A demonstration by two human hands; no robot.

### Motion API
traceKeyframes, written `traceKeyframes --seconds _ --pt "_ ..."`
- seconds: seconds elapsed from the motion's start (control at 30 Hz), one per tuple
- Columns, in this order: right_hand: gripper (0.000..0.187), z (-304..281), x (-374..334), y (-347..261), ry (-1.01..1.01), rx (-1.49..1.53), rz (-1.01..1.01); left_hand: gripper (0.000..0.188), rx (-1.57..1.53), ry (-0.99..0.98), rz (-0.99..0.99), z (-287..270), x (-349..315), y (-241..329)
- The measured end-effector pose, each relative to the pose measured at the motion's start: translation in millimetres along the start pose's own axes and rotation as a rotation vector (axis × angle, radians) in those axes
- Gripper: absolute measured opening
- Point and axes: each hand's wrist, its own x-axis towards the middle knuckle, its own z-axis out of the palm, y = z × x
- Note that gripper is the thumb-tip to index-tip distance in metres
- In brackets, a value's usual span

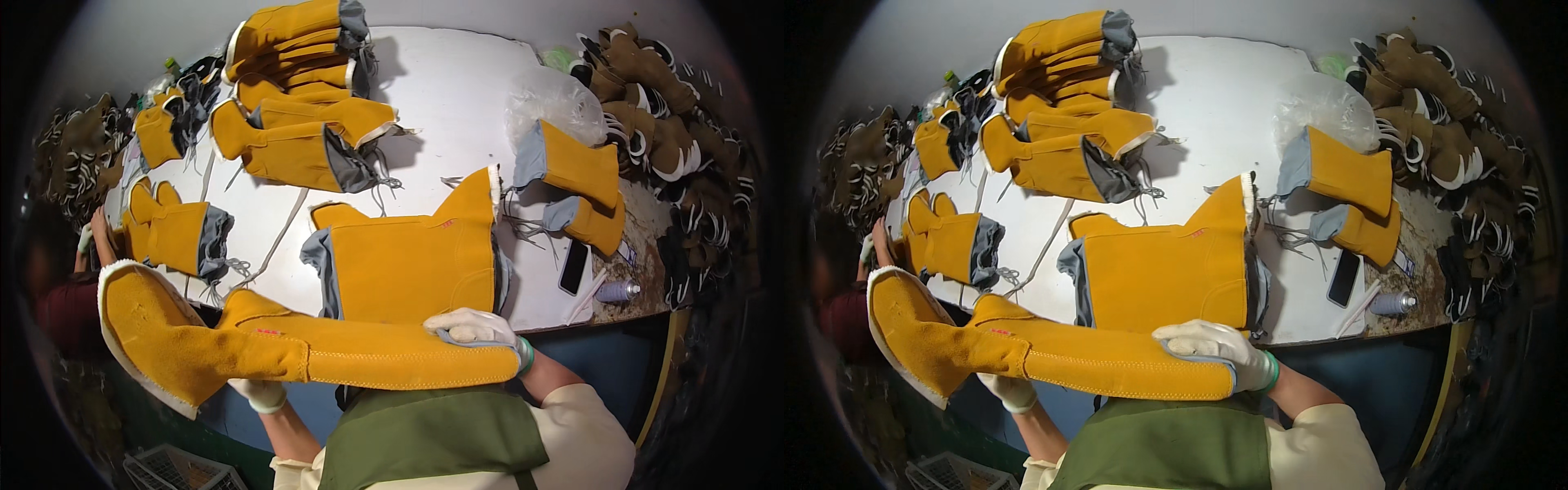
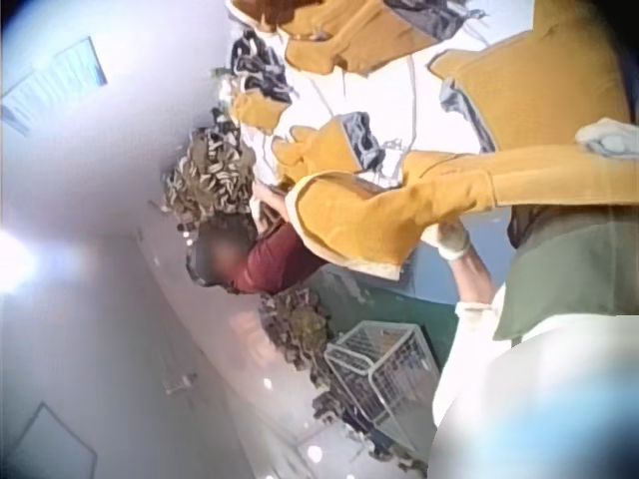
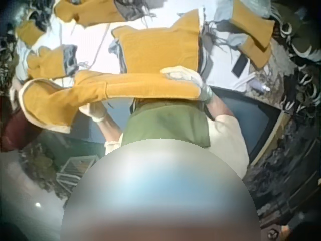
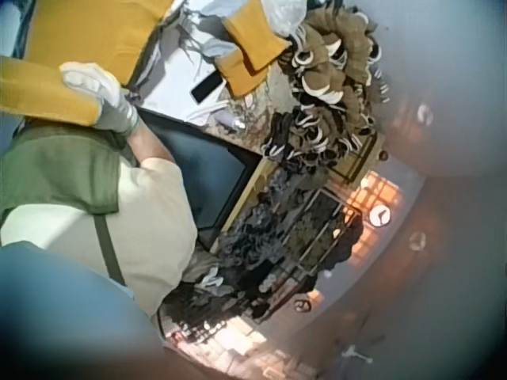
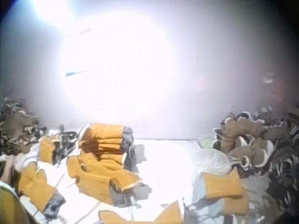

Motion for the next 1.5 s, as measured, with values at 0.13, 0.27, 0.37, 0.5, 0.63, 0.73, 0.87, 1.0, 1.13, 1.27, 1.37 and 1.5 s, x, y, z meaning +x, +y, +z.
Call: traceKeyframes --seconds 0.13,0.27,0.37,0.5,0.63,0.73,0.87,1.0,1.13,1.27,1.37,1.5 --pt "0.043 -1.0 -7.0 2.4 0.026 0.063 0.028 0.045 0.328 0.106 -0.025 4.4 -2.2 7.6" --pt "0.049 -6.7 -16.0 -1.8 0.065 0.255 0.083 0.048 0.212 0.075 -0.071 4.1 -4.6 -0.6" --pt "0.050 -10.2 -26.2 1.0 0.099 0.283 0.076 0.050 0.152 -0.024 -0.082 9.2 -3.1 -4.4" --pt "0.047 -14.0 -35.3 -3.1 0.108 0.229 0.064 0.054 0.162 0.003 -0.117 20.2 2.5 -9.3" --pt "0.045 -13.1 -38.8 -11.2 0.102 0.129 0.076 0.060 0.157 0.059 -0.127 27.0 7.9 -16.1" --pt "0.042 -10.9 -39.1 -17.1 0.130 0.109 0.063 0.060 0.173 -0.024 -0.143 25.6 15.0 -18.8" --pt "0.040 -1.5 -39.3 -24.9 0.175 0.042 0.019 0.053 0.134 -0.060 -0.186 32.3 30.6 -30.2" --pt "0.034 -4.8 -33.8 -31.2 0.142 0.070 0.040 0.046 0.111 -0.129 -0.239 55.5 55.9 -32.6" --pt "0.038 -11.5 -30.3 -32.1 0.074 -0.146 -0.092 0.040 0.073 -0.212 -0.262 70.0 70.7 -50.2" --pt "0.042 2.4 1.2 -57.4 0.098 -0.576 -0.427 0.052 0.294 -0.400 -0.385 114.2 81.8 -60.2" --pt "0.044 36.7 39.5 -74.1 0.297 -0.828 -0.572 0.080 0.502 -0.620 -0.166 147.5 76.4 -67.8" --pt "0.046 59.5 71.8 -80.0 0.308 -1.031 -0.430 0.085 0.105 -0.657 -0.324 133.4 65.7 -44.6"
